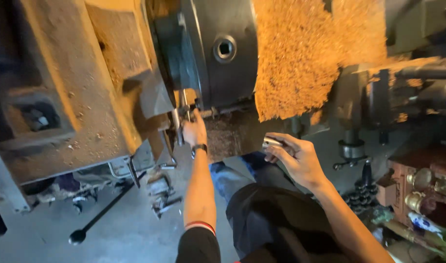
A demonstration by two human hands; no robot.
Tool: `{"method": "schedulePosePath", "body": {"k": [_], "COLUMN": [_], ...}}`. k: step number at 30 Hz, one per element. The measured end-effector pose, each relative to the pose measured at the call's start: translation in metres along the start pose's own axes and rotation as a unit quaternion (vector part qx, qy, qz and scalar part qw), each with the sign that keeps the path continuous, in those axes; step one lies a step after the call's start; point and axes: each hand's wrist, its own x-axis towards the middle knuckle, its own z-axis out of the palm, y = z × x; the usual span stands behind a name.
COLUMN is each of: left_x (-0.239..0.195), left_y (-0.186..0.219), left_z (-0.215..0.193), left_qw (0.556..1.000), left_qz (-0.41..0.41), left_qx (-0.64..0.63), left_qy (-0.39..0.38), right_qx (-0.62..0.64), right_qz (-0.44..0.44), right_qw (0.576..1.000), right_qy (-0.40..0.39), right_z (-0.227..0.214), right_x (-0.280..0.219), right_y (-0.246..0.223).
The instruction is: The person handles a cylindrical metal part, fitting a small component into it and filing its edge. They grind the part on a bench grinder, producing sparks, then carry it to a lathe, secure it in the chuck, and work on it with the lathe using a tool bar.
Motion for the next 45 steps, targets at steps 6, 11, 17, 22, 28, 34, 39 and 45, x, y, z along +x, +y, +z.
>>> {"method": "schedulePosePath", "body": {"k": [6, 11, 17, 22, 28, 34, 39, 45], "left_x": [-0.151, -0.235, -0.225, -0.164, -0.133, -0.195, -0.184, -0.11], "left_y": [0.007, 0.011, 0.143, 0.298, 0.38, 0.393, 0.406, 0.473], "left_z": [-0.156, -0.281, -0.389, -0.432, -0.425, -0.407, -0.407, -0.399], "left_qw": [0.89, 0.907, 0.889, 0.796, 0.752, 0.786, 0.836, 0.84], "left_qz": [0.054, 0.235, 0.404, 0.557, 0.624, 0.577, 0.501, 0.495], "left_qx": [-0.451, -0.279, -0.162, -0.142, -0.082, 0.102, 0.161, 0.169], "left_qy": [-0.028, 0.211, 0.142, 0.188, 0.195, 0.197, 0.153, 0.144], "right_qx": [0.119, 0.192, 0.429, 0.603, 0.606, 0.616, 0.618, 0.61], "right_qz": [-0.012, -0.064, -0.077, -0.064, -0.054, -0.046, -0.027, -0.021], "right_qw": [0.993, 0.979, 0.9, 0.789, 0.789, 0.786, 0.786, 0.791], "right_qy": [-0.001, 0.037, 0.023, -0.093, -0.088, -0.031, 0.014, 0.043], "right_z": [-0.02, -0.035, -0.036, -0.032, -0.032, -0.04, -0.033, -0.014], "right_x": [0.003, 0.016, 0.029, 0.005, -0.012, 0.008, 0.024, 0.017], "right_y": [-0.002, -0.002, -0.03, -0.034, -0.041, -0.028, -0.03, -0.041]}}
